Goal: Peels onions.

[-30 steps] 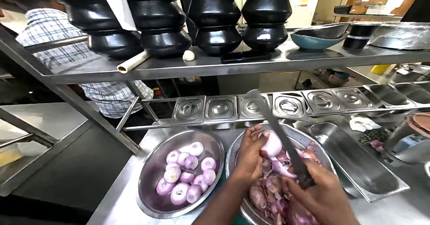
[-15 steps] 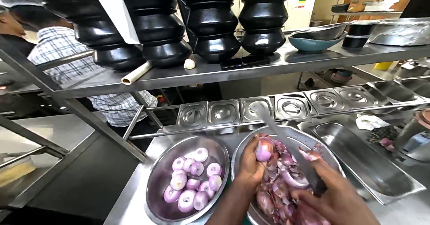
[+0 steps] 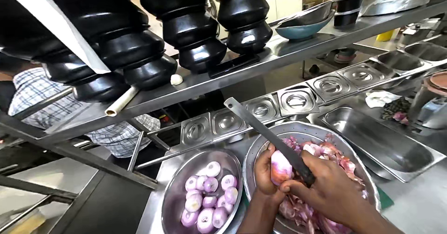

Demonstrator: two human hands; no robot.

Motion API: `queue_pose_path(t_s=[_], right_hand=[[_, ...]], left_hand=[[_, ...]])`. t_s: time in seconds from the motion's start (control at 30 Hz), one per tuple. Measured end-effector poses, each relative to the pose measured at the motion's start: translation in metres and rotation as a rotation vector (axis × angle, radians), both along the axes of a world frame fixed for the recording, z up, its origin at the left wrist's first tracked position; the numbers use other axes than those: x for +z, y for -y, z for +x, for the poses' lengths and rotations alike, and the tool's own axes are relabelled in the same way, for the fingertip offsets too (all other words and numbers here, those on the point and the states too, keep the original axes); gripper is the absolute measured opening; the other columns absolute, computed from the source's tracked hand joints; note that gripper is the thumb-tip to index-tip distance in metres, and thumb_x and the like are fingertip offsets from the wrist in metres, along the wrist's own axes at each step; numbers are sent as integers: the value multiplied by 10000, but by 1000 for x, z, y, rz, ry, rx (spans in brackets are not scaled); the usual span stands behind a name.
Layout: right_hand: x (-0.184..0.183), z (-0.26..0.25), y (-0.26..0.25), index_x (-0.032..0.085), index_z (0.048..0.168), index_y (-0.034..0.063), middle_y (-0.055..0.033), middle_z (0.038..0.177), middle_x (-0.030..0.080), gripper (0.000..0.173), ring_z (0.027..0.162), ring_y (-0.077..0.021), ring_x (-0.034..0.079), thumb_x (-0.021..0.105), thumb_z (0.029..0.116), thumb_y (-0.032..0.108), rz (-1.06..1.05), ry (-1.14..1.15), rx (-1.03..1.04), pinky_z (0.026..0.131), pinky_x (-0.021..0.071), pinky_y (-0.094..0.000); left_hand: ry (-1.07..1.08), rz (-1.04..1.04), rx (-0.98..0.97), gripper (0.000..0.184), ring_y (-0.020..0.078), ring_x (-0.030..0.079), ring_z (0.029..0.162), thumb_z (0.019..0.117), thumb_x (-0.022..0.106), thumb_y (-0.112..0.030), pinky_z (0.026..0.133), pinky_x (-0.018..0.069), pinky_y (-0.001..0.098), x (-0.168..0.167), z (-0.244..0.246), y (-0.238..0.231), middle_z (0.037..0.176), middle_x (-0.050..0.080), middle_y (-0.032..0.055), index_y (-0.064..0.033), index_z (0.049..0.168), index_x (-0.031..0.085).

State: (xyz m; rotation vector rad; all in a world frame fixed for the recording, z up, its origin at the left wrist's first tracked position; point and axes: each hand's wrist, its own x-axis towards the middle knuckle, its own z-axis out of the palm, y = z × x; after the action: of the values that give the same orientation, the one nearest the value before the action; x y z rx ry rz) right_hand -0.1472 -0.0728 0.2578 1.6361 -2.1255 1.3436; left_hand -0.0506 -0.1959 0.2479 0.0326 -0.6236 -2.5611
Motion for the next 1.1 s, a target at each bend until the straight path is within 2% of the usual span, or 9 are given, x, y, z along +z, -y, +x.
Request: queue_pose_path(t_s=[0.23,0.4,0.6,0.73,0.83,0.93,1.0,1.03,1.1], right_hand=[[-3,-5,1,600,804,175,50,566,483,688,480,-102,502,499,854,853,-4,18,10,417,419,-346],[-4,-6,-2,594,789,166,36,554,474,641,470,-118,499,491,915,786,14,38,61,409,411,-356],[-2,-10,-5,572,789,169,26,544,444,588,464,-135,486,368,1038,661,32,69,174,413,390,-369],[-2,5,-11,554,763,150,-6,527,462,599,418,-185,503,344,1048,633,43,-208,100,347,370,-388],[-3,17,-21,581,763,137,-36,555,526,579,412,-220,537,367,1050,592,124,-414,102,332,381,-396],[-7,14,-28,595,776,123,-52,564,547,575,425,-237,549,405,1044,595,166,-410,182,348,387,-404],[-6,6,-31,605,780,104,-68,561,541,661,446,-254,566,416,998,699,185,-305,185,366,411,-437],[-4,-1,-30,611,793,94,-72,559,534,720,454,-259,568,436,940,777,182,-235,157,374,425,-456],[-6,-15,-22,594,798,112,-37,538,486,775,436,-216,518,463,843,875,108,-118,70,369,415,-436]], left_hand=[[-20,34,-24,271,173,690,670,913,647,-333,611,589,316,4,-3,-4,807,694,104,-72,964,704],[-12,11,-18,213,157,704,728,919,602,-261,645,593,292,5,-4,-5,819,692,91,-68,934,690],[63,21,-11,262,167,708,750,951,566,-286,691,600,293,8,-3,-7,814,689,102,-48,922,669],[238,69,139,339,188,711,669,1021,361,-199,591,601,288,17,-7,-8,795,699,130,-15,923,629],[405,97,195,403,187,649,517,1067,286,-277,418,535,281,26,-11,-4,758,670,124,-36,934,581],[498,159,269,420,184,611,497,1082,324,-344,392,490,277,27,-14,0,757,658,129,-41,979,596],[478,191,326,398,190,618,518,1078,352,-342,409,502,288,24,-18,3,762,656,131,-38,988,593],[458,150,359,379,189,644,553,1082,348,-319,440,526,289,22,-19,3,782,670,128,-41,998,591],[384,-97,428,345,196,687,695,1083,340,-245,602,586,319,14,-16,1,852,687,135,-23,1055,603]])
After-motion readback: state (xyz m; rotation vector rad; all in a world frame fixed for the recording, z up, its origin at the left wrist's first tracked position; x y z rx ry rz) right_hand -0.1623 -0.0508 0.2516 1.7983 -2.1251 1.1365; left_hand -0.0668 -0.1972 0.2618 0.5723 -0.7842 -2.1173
